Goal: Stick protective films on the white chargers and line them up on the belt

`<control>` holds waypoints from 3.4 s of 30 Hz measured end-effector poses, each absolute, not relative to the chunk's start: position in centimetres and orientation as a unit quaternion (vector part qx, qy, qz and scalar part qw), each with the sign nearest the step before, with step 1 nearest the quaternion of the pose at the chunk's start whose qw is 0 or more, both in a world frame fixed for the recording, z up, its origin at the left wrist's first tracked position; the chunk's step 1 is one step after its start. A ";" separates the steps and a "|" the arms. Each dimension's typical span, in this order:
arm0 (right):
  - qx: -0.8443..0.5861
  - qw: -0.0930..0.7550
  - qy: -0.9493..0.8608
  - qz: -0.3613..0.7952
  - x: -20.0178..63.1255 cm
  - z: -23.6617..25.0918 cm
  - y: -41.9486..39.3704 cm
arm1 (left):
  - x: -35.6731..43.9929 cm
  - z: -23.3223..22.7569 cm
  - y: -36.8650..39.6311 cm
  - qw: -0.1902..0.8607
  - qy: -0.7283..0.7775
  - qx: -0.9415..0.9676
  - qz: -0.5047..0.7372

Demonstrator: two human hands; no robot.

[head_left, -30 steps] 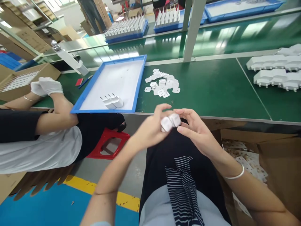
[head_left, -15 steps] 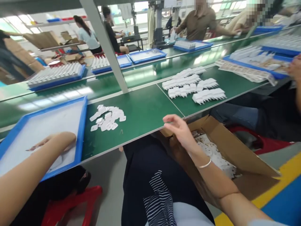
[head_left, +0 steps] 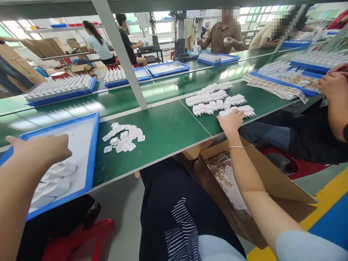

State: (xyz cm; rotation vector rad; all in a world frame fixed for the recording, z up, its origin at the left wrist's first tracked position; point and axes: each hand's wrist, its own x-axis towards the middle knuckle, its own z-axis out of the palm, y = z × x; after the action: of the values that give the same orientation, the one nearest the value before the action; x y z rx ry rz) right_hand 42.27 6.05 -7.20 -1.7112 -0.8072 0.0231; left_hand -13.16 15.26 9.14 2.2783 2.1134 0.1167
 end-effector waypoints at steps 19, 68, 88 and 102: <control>-0.542 0.575 -0.556 0.256 15.4 -9.2 -9.7 | 5.6 -6.0 -8.1 0.724 0.376 0.335 0.472; -0.179 0.328 -0.224 0.900 15.7 -8.8 -6.5 | -0.4 -6.1 -7.1 0.691 0.338 0.456 0.448; -0.624 0.217 -0.722 0.203 15.5 -3.1 13.3 | -0.5 -6.6 -9.0 0.522 0.469 0.404 0.587; -0.481 0.149 -0.835 0.220 16.3 -1.9 19.6 | -1.3 -8.4 -8.1 0.556 0.504 0.400 0.527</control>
State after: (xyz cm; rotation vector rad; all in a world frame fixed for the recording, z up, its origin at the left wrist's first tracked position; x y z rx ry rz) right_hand 16.29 19.58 -1.86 -1.3842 -2.4010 0.6332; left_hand -1.33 -8.10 -8.42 0.9444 1.1895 1.2436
